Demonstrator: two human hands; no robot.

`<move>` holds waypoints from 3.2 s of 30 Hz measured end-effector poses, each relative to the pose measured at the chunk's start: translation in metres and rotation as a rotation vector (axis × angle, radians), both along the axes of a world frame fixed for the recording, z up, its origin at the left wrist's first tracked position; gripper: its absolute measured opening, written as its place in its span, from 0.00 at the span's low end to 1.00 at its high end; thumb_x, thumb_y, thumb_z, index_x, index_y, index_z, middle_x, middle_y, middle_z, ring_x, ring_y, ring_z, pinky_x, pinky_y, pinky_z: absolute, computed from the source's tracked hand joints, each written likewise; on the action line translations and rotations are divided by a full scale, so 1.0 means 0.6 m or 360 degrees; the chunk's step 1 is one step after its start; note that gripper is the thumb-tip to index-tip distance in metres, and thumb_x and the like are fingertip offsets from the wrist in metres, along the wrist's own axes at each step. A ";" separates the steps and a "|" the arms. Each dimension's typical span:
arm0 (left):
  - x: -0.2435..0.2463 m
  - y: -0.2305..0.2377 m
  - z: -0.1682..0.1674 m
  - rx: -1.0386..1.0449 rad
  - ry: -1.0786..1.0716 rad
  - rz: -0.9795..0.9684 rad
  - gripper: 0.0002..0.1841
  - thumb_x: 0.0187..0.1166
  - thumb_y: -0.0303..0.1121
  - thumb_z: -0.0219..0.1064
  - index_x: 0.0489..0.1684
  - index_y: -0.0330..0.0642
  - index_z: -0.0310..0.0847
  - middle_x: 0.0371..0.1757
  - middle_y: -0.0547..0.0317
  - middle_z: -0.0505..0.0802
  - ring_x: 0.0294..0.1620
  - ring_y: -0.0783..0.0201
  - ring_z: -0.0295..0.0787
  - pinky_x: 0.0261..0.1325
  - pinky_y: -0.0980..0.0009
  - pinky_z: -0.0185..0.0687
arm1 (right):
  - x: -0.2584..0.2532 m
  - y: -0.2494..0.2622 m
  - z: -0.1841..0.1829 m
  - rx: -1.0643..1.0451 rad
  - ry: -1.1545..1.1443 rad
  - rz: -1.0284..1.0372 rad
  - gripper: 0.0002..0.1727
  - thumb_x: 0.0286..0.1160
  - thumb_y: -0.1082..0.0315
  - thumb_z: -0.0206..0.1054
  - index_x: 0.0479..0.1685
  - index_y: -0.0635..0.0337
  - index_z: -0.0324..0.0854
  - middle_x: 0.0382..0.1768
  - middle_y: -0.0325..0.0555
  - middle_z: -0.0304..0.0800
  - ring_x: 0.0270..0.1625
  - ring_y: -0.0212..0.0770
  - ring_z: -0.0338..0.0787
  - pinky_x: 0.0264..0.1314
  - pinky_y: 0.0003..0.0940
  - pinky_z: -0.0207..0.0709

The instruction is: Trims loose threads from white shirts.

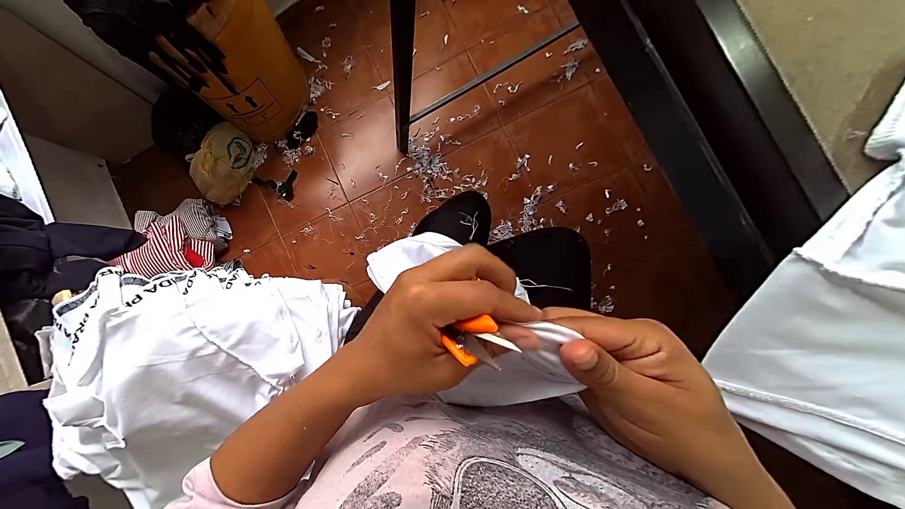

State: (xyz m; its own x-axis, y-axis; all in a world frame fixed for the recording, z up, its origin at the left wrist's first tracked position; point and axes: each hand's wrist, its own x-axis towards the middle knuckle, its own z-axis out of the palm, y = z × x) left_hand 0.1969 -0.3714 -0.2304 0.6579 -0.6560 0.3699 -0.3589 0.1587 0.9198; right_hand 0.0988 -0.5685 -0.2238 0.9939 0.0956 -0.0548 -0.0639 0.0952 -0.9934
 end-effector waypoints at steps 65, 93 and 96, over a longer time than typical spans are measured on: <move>0.093 0.027 -0.094 0.0858 -0.0039 0.0235 0.17 0.73 0.31 0.74 0.56 0.31 0.89 0.54 0.44 0.92 0.52 0.58 0.90 0.58 0.60 0.86 | -0.035 -0.010 -0.034 0.0430 0.0122 0.0849 0.25 0.94 0.52 0.50 0.65 0.61 0.85 0.67 0.44 0.90 0.74 0.35 0.85 0.81 0.34 0.76; 0.011 0.040 0.002 0.0435 0.0261 0.0079 0.17 0.84 0.39 0.67 0.53 0.31 0.76 0.32 0.64 0.82 0.31 0.80 0.76 0.34 0.84 0.74 | -0.017 0.009 -0.015 -0.0265 -0.0178 0.0113 0.16 0.80 0.65 0.67 0.64 0.47 0.89 0.63 0.29 0.90 0.63 0.26 0.88 0.63 0.19 0.84; 0.013 0.073 0.022 0.0813 0.0084 -0.0065 0.25 0.91 0.53 0.53 0.52 0.36 0.77 0.33 0.67 0.81 0.34 0.78 0.76 0.39 0.79 0.76 | -0.017 0.010 -0.016 -0.0243 -0.0135 0.0076 0.20 0.80 0.63 0.69 0.70 0.49 0.87 0.70 0.32 0.87 0.71 0.31 0.86 0.70 0.23 0.83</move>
State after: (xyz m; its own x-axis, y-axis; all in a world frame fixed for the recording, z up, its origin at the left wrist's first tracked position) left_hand 0.2047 -0.3278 -0.2173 0.6369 -0.7700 -0.0379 -0.3126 -0.3029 0.9003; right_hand 0.0883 -0.5627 -0.2331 0.9901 0.1399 0.0114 0.0198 -0.0586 -0.9981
